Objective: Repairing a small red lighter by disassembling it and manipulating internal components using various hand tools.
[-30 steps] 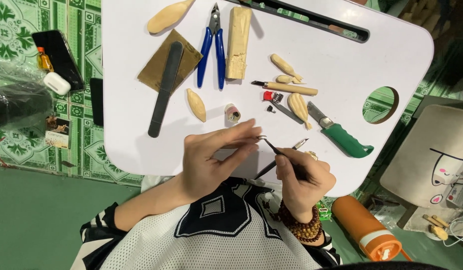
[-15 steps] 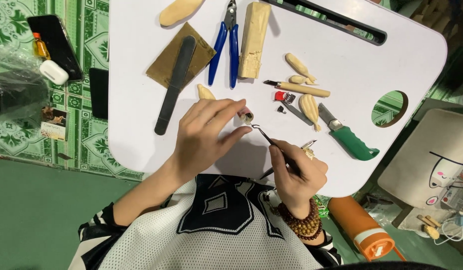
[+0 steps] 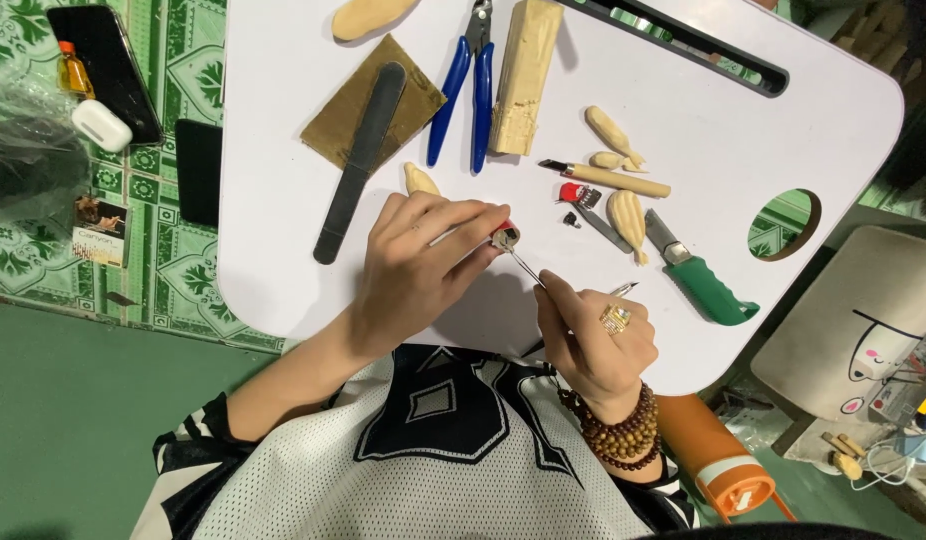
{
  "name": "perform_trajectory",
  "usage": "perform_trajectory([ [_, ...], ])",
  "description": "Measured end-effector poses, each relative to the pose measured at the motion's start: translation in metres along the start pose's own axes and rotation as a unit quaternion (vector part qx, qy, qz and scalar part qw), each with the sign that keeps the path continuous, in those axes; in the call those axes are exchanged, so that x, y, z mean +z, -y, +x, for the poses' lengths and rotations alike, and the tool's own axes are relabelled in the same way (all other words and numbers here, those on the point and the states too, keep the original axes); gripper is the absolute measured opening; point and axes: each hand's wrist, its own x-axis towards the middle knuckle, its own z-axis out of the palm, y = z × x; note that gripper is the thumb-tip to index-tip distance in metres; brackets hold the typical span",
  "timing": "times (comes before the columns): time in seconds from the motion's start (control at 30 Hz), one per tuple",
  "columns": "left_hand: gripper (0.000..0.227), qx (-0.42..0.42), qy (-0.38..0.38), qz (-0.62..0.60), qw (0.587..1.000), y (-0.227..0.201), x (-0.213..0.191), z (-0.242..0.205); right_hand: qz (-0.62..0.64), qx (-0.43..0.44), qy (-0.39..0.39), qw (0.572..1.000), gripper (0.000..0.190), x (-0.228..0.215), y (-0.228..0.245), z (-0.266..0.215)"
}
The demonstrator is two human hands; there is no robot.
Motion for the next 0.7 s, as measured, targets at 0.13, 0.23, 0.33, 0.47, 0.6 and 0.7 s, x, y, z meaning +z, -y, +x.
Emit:
perform_trajectory([
  [0.13, 0.026, -0.001, 0.000, -0.002, 1.000, 0.000, 0.000, 0.002, 0.028, 0.003, 0.021, 0.999, 0.014, -0.004, 0.001, 0.008],
  [0.23, 0.026, 0.004, -0.004, -0.001, 1.000, 0.000, 0.000, 0.001, 0.034, 0.012, 0.028, 0.999, 0.015, -0.007, 0.002, 0.009],
  [0.33, 0.026, 0.015, 0.001, 0.009, 1.000, 0.000, 0.000, 0.000, 0.042, 0.043, 0.044, 0.997, 0.016, -0.014, 0.004, 0.012],
  [0.47, 0.025, 0.011, 0.006, 0.005, 1.000, 0.001, 0.001, -0.001, 0.022, 0.061, 0.091, 0.994, 0.015, -0.024, 0.004, 0.022],
  [0.6, 0.026, 0.018, 0.011, 0.013, 1.000, 0.001, 0.001, -0.001, 0.009, 0.059, 0.139, 0.989, 0.013, -0.034, 0.000, 0.025],
  [0.7, 0.027, 0.022, 0.014, 0.017, 1.000, -0.001, 0.001, 0.000, 0.011, 0.067, 0.177, 0.982, 0.011, -0.041, 0.002, 0.033],
])
